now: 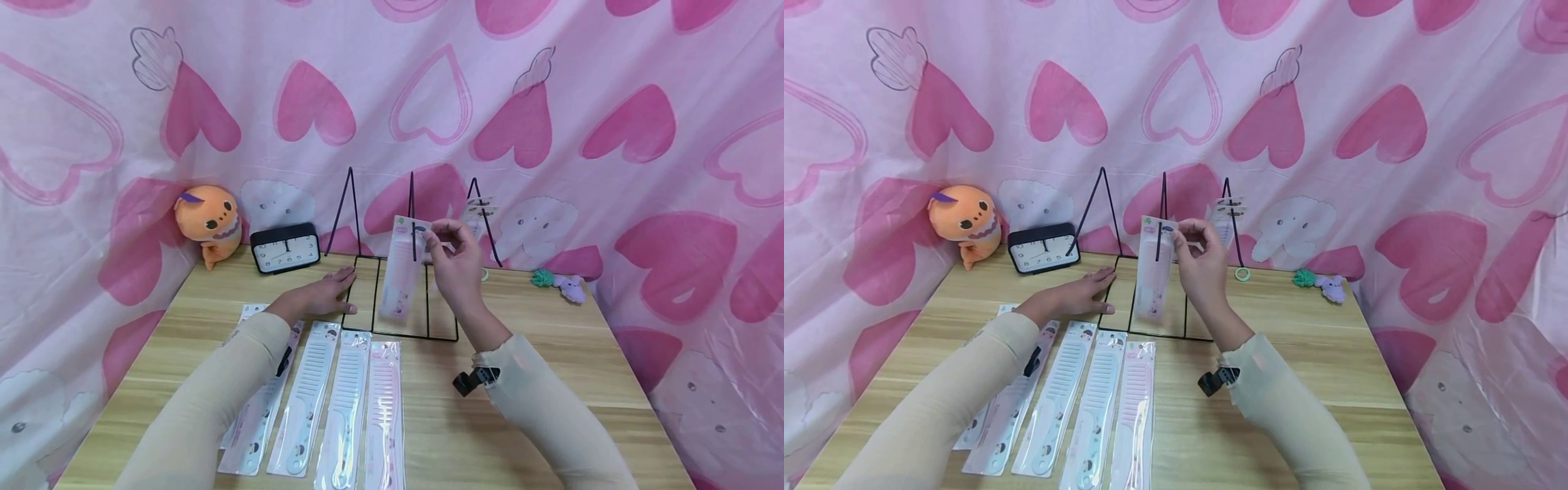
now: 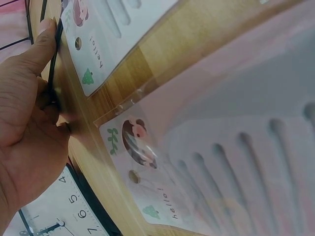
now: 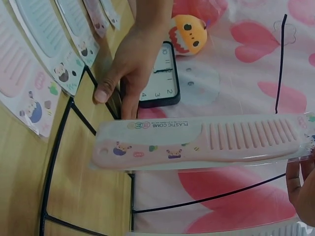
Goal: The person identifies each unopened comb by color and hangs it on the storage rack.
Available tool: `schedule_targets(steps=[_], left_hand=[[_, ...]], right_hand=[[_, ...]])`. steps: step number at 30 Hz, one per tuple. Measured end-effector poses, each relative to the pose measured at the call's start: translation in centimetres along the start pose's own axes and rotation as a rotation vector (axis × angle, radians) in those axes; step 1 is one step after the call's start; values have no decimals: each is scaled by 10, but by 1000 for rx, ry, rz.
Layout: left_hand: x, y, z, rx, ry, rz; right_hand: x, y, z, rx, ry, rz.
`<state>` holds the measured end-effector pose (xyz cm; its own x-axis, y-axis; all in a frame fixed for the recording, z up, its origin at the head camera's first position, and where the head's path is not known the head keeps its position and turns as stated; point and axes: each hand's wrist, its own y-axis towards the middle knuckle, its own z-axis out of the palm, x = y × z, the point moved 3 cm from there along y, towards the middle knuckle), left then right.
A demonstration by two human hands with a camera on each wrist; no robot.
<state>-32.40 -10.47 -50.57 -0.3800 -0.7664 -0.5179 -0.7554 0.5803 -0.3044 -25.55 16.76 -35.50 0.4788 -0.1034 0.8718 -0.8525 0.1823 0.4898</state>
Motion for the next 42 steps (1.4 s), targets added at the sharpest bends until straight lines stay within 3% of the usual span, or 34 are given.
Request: schedule_targets(steps=[7,20,33,42], left_hand=[[0,-1,0,5,0,-7],[-2,-2,0,13,-14,-3],[-2,-2,0,16,-5,-20],[-4,-3,-2,20,-8,-24]], right_hand=[[-7,12,4,-20,9,-23],[-13,27,6,-53,-76,-25],[-16,21,5,-22,-39,-42],[-19,7,-10,26,-68,-66]])
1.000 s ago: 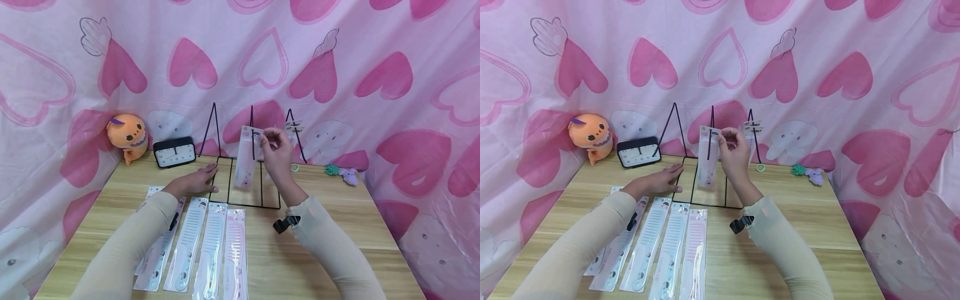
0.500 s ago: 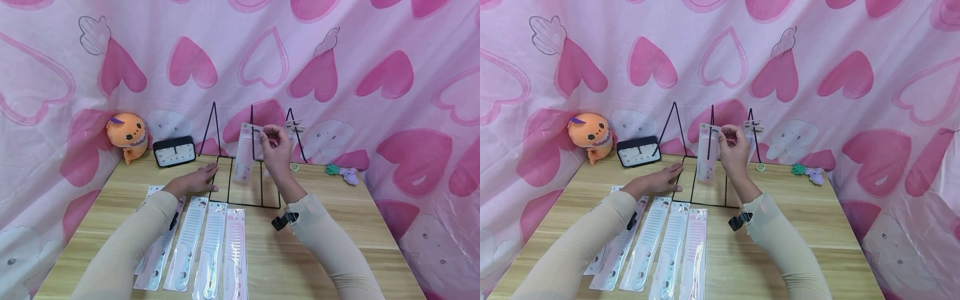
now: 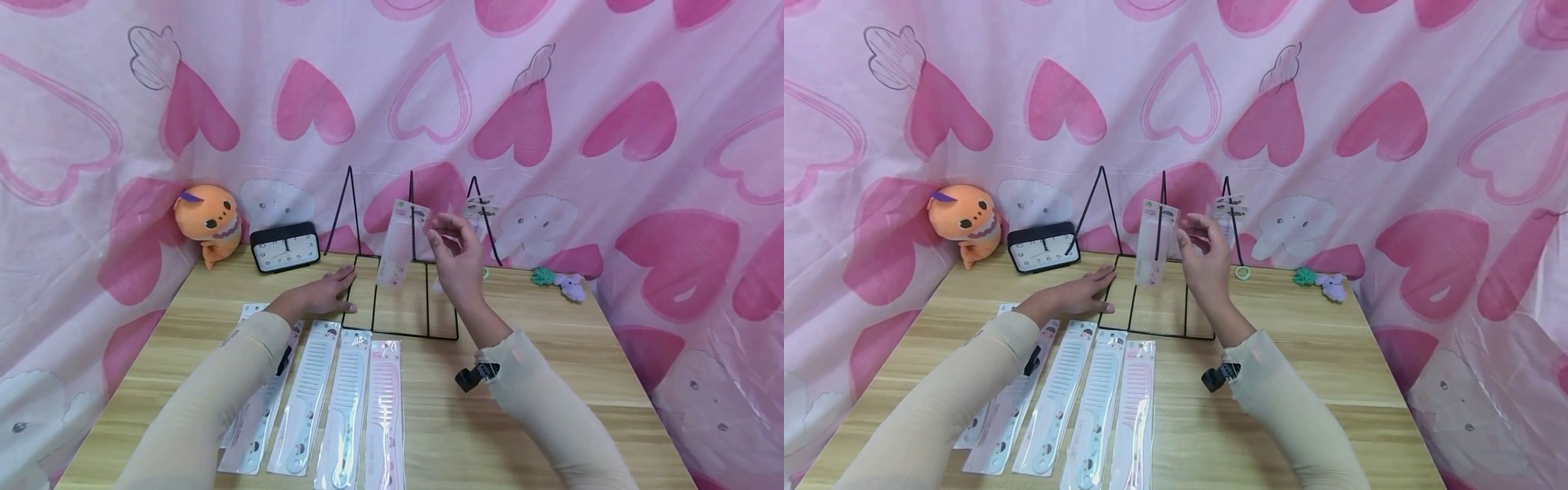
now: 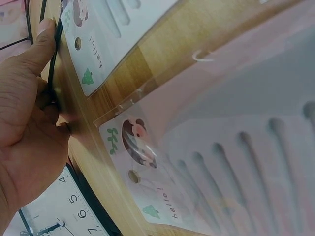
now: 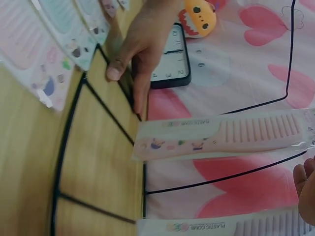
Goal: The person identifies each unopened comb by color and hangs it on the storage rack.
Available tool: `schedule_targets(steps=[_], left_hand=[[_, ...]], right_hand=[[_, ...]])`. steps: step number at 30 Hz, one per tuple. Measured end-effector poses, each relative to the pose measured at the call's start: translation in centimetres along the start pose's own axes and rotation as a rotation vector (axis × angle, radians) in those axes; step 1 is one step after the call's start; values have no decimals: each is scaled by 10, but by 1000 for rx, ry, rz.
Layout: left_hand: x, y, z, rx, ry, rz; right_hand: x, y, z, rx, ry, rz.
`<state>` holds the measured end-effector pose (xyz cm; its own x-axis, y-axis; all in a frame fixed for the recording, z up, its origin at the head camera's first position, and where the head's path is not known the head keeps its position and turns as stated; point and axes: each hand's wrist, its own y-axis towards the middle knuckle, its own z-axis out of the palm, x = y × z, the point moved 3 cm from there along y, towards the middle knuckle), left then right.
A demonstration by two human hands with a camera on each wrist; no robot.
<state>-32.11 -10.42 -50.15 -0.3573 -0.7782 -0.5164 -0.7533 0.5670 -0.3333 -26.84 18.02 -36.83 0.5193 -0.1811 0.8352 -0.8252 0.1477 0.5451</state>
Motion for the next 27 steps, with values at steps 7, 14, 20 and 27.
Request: schedule_targets(steps=[7,14,20,27], left_hand=[[0,-1,-2,4,3,5],[0,0,-1,4,14,-1],[-1,0,0,3,17,-7],[-1,0,-1,4,14,5]], right_hand=[[-1,-20,-15,78,-78,-28],[-14,-44,-30,167,-153,7],[-29,-60,-40,252,-282,31],[-52,-81,-41,358,-372,89]])
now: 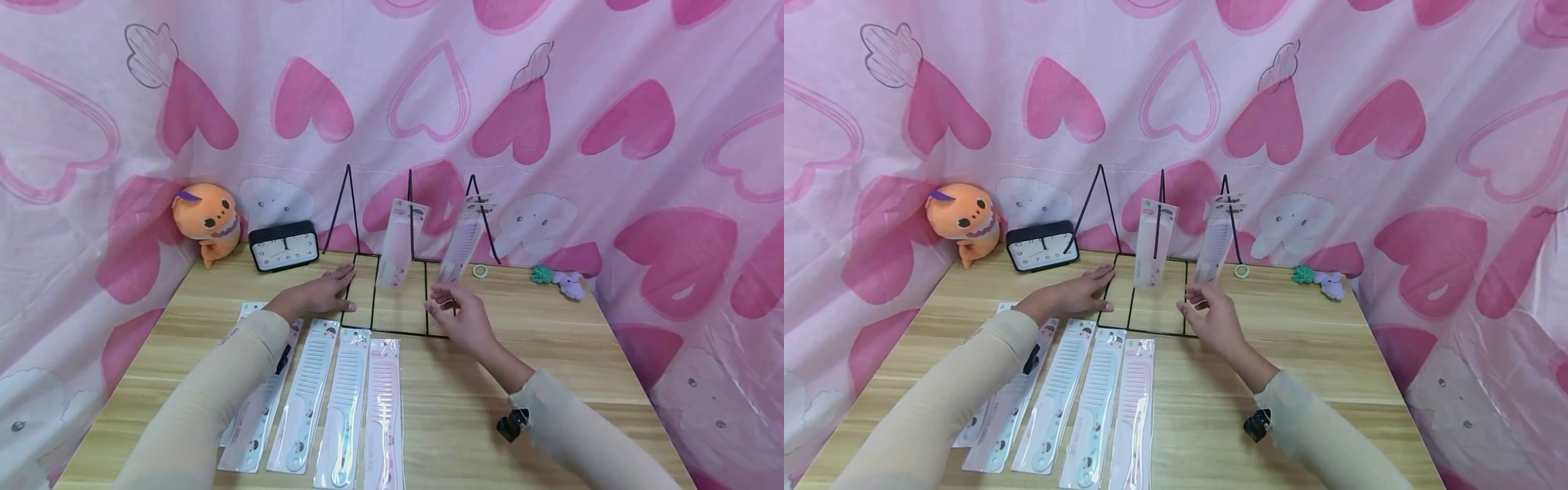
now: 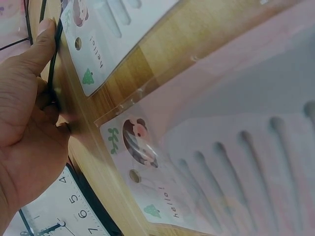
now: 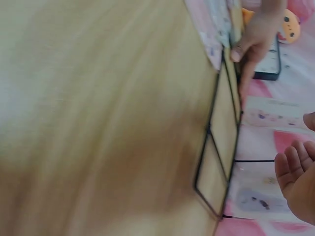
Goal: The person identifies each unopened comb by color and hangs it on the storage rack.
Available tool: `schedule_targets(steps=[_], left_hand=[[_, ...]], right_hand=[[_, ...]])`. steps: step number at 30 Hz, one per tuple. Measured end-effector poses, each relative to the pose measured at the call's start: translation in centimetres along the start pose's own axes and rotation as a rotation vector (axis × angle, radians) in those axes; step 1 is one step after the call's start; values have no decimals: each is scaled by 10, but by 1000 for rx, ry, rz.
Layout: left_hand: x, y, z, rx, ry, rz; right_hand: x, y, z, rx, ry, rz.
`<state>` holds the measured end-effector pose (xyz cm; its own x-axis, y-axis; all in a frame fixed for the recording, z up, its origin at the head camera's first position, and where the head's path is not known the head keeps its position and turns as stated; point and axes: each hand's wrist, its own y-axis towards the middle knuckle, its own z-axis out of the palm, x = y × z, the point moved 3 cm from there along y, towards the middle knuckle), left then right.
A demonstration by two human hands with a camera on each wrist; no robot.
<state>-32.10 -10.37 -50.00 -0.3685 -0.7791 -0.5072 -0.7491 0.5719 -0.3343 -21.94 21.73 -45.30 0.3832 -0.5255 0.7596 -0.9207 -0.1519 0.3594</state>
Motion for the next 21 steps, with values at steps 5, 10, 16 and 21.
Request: schedule_targets(steps=[5,10,16,21], left_hand=[[0,1,-1,-2,2,32],[1,1,-1,0,-11,34],[2,2,0,-1,-13,21],[4,4,1,0,-8,15]], right_hand=[[-11,-14,15,86,-20,42],[-17,-25,30,188,-60,61],[-15,-30,48,305,-117,74],[-9,-29,59,385,-184,105]])
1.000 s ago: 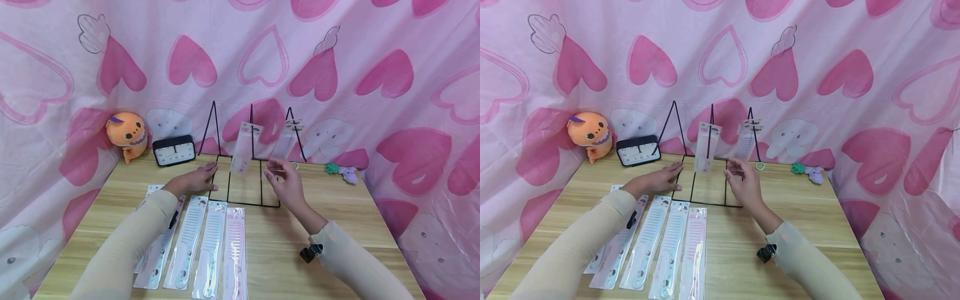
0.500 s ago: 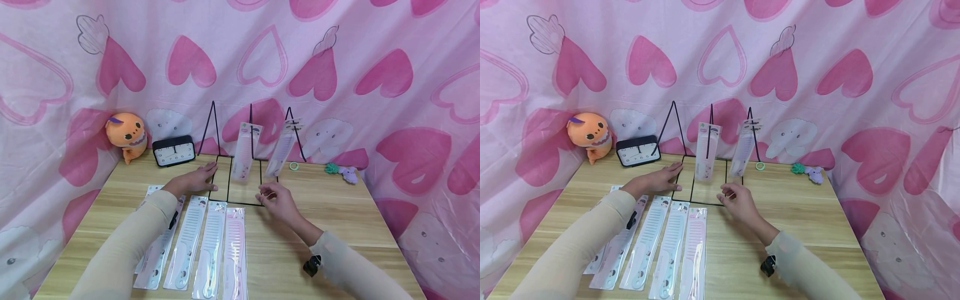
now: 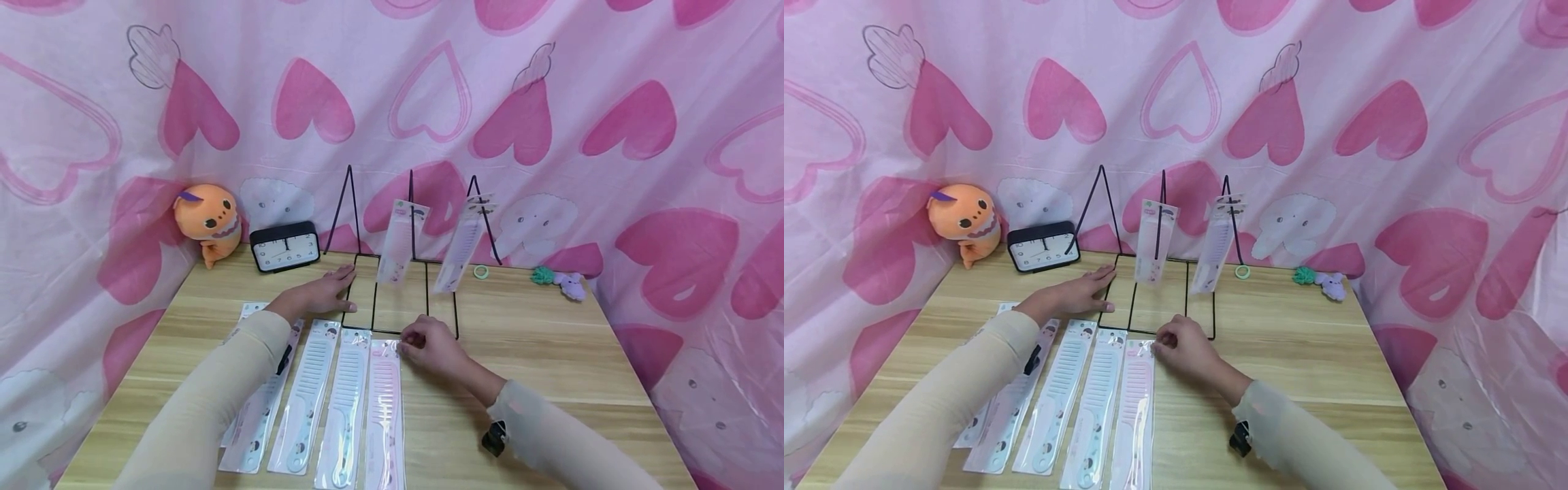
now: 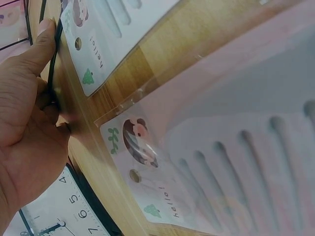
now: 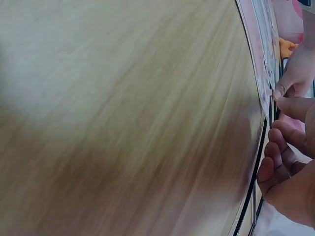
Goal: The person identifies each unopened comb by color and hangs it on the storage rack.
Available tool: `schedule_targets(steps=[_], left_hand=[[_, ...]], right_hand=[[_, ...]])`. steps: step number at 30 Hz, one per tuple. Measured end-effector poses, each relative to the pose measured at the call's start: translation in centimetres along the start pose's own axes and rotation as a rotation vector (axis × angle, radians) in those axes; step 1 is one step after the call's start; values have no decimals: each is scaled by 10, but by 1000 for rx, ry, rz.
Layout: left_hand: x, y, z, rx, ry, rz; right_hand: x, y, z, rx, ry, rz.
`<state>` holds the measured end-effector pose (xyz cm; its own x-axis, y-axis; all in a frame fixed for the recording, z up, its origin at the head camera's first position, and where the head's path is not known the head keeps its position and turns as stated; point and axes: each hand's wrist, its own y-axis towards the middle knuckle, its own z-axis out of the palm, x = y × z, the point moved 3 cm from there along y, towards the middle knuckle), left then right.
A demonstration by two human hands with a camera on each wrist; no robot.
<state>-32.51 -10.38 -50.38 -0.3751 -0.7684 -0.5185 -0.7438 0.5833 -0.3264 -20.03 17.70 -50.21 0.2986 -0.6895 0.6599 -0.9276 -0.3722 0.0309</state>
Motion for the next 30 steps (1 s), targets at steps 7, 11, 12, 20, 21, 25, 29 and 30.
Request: schedule_targets(steps=[7,11,12,20,21,25,29,30], left_hand=[[0,0,1,-4,7,5],[0,0,1,-7,15,8],[0,0,1,-9,16,10],[1,0,1,0,5,-15],[1,0,1,0,4,-19],[2,0,2,-7,10,-19],[1,0,2,-10,16,-10],[1,0,1,-10,11,-8]], right_hand=[[2,3,9,23,-52,6],[0,4,13,26,-80,9],[0,4,14,29,-87,12],[2,6,15,56,-100,42],[3,6,15,61,-101,45],[5,6,16,61,-106,41],[8,6,16,57,-110,33],[8,6,16,57,-111,35]])
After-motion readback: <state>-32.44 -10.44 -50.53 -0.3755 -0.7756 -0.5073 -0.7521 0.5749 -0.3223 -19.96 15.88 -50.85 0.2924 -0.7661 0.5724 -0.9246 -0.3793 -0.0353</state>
